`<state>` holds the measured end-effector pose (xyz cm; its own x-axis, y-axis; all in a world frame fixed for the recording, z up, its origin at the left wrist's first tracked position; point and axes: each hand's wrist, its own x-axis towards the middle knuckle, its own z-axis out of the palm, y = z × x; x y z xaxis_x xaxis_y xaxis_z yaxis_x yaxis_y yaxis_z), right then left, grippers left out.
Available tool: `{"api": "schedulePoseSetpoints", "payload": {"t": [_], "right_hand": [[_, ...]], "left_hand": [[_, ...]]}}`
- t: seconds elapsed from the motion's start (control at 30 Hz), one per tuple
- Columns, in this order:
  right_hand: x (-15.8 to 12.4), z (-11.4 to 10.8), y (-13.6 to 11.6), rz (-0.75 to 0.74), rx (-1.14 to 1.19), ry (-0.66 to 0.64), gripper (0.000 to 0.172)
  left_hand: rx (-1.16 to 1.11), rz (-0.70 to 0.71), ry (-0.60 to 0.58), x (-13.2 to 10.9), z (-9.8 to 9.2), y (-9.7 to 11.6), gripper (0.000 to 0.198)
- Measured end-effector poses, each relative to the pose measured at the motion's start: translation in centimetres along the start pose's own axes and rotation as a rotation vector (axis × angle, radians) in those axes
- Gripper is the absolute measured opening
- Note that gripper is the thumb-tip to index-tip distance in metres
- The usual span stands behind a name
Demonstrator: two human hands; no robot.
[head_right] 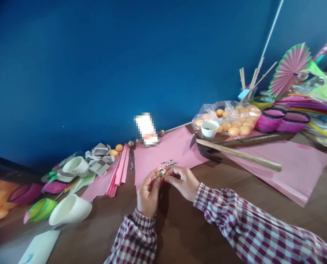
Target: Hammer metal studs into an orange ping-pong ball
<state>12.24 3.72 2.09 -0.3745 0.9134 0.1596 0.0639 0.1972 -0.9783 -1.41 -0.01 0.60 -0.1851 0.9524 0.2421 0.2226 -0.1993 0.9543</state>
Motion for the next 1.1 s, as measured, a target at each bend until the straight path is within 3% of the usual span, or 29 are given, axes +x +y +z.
{"api": "schedulePoseSetpoints", "payload": {"t": [0.67, 1.1], "right_hand": [[0.07, -0.13, -0.03, -0.006, -0.024, -0.019, 0.019], [0.1, -0.16, 0.13, 0.066, 0.005, -0.011, 0.018]], "left_hand": [[-0.031, 0.014, -0.012, -0.02, 0.04, 0.38, 0.027], [-0.016, 0.056, -0.04, 0.0, -0.01, 0.87, 0.027]]}}
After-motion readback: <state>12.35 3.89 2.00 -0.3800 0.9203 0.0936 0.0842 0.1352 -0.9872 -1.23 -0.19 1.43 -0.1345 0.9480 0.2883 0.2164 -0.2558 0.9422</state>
